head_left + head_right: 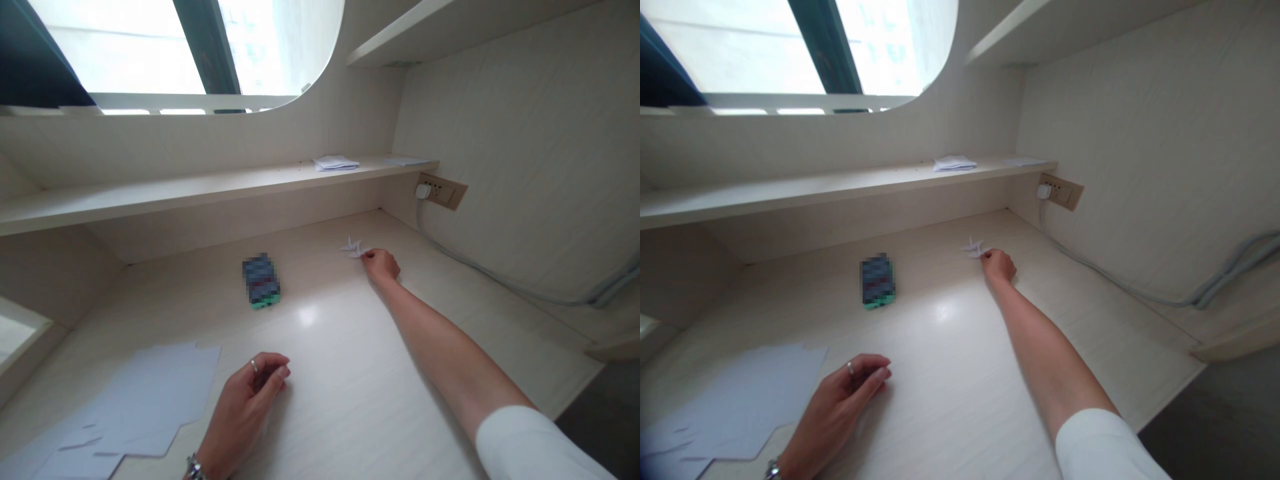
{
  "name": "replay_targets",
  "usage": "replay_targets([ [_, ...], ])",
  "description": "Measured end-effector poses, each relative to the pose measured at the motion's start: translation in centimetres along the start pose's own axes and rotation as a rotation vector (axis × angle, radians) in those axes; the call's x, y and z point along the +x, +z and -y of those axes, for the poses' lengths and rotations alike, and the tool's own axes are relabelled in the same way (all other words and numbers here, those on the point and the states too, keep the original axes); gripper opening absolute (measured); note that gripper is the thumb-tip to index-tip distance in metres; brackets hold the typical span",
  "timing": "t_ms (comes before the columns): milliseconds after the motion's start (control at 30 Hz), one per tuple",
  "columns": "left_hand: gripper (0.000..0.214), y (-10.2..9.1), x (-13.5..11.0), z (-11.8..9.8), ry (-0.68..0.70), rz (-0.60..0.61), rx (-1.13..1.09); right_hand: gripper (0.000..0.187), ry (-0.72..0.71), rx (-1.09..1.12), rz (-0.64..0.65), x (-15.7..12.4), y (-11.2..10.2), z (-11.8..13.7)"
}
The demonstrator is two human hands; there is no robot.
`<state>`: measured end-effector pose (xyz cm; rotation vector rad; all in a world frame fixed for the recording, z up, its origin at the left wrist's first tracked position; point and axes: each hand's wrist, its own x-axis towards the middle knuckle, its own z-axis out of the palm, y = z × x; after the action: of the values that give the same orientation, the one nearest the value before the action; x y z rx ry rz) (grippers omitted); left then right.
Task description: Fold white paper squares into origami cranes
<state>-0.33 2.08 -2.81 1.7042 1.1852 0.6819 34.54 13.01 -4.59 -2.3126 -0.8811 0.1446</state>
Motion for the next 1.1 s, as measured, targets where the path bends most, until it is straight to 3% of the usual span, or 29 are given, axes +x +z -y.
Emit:
replay_targets([
  [567, 0.024, 0.1, 0.0, -0.3, 0.018, -0.005, 0.058, 0.029, -0.032, -0.003, 0.006, 0.0, 0.1, -0.3],
  [733, 0.022, 0.2, -0.1, -0.4, 0.036, -0.001, 0.08, 0.031, -0.111, 0.007, 0.01, -0.9, -0.3, -0.8],
  [833, 0.019, 0.3, -0.3, -0.7, 0.06, 0.022, 0.099, 0.03, -0.191, 0.011, 0.032, -3.0, -1.0, -1.3],
  [967, 0.016, -0.1, -0.4, -1.5, 0.113, 0.039, 0.203, 0.024, -0.329, 0.026, 0.118, -8.2, -2.0, -1.7],
  [1100, 0.009, -1.4, 0.1, -2.5, 0.164, -0.069, 0.307, 0.02, -0.503, 0.06, 0.238, -14.4, -2.4, -1.0],
])
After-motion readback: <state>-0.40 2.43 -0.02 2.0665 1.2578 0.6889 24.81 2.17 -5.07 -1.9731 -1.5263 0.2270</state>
